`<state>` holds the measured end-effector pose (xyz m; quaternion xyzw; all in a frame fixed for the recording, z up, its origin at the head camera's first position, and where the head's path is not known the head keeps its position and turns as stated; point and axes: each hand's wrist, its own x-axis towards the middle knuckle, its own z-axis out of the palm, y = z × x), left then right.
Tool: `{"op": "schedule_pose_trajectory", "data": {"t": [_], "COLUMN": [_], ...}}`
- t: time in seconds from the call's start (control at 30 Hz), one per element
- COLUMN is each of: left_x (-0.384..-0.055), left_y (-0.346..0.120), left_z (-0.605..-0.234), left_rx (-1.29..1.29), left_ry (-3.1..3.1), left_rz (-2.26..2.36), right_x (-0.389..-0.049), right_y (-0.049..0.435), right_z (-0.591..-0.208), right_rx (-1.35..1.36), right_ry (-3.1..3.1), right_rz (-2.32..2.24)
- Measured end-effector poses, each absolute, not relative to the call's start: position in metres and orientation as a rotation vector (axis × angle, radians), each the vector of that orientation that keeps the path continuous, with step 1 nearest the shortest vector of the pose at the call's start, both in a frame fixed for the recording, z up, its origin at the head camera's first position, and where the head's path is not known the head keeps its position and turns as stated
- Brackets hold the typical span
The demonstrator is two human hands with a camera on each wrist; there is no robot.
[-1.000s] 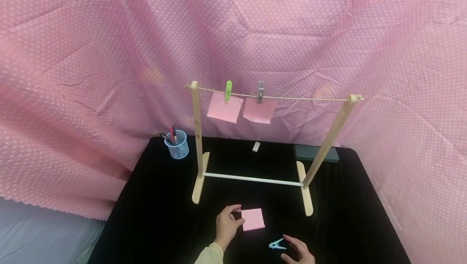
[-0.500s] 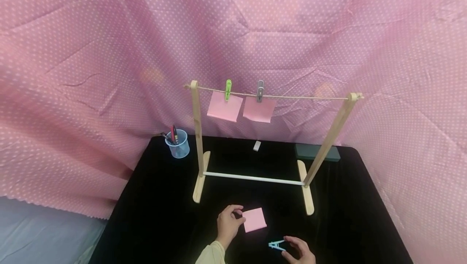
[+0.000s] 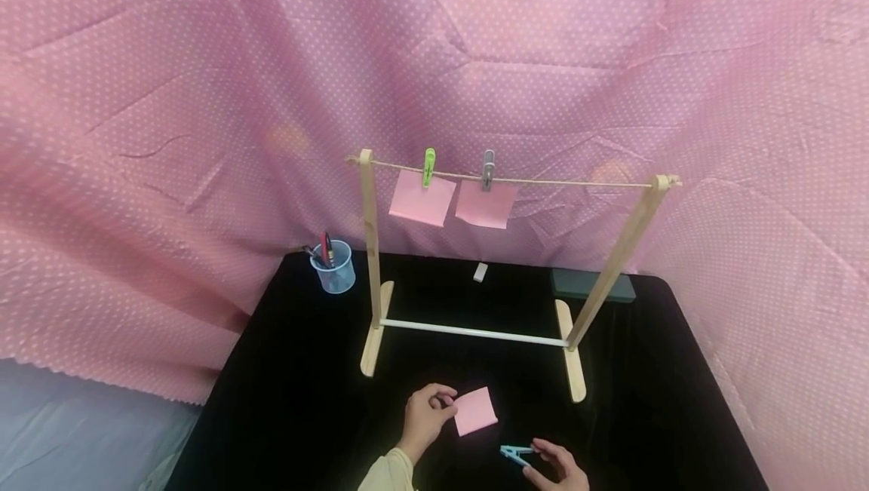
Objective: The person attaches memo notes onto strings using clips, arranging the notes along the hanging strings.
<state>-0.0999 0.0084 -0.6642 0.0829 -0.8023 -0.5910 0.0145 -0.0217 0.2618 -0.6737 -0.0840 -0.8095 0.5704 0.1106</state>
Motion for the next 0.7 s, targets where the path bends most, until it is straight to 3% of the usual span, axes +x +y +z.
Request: {"op": "schedule_pose_trajectory", "data": {"t": [0.7], "left_x": [-0.098], "left_y": [0.004], "left_z": [-0.659], "left_rx": [0.249], "left_ry": [-2.270], "left_rz": [-2.148], "right_x": [-0.030], "right_y": [0.263], "right_z": [-0.642], "right_rx": [-0.598], "right_ry": [-2.559], "right_rz": [1.869]}}
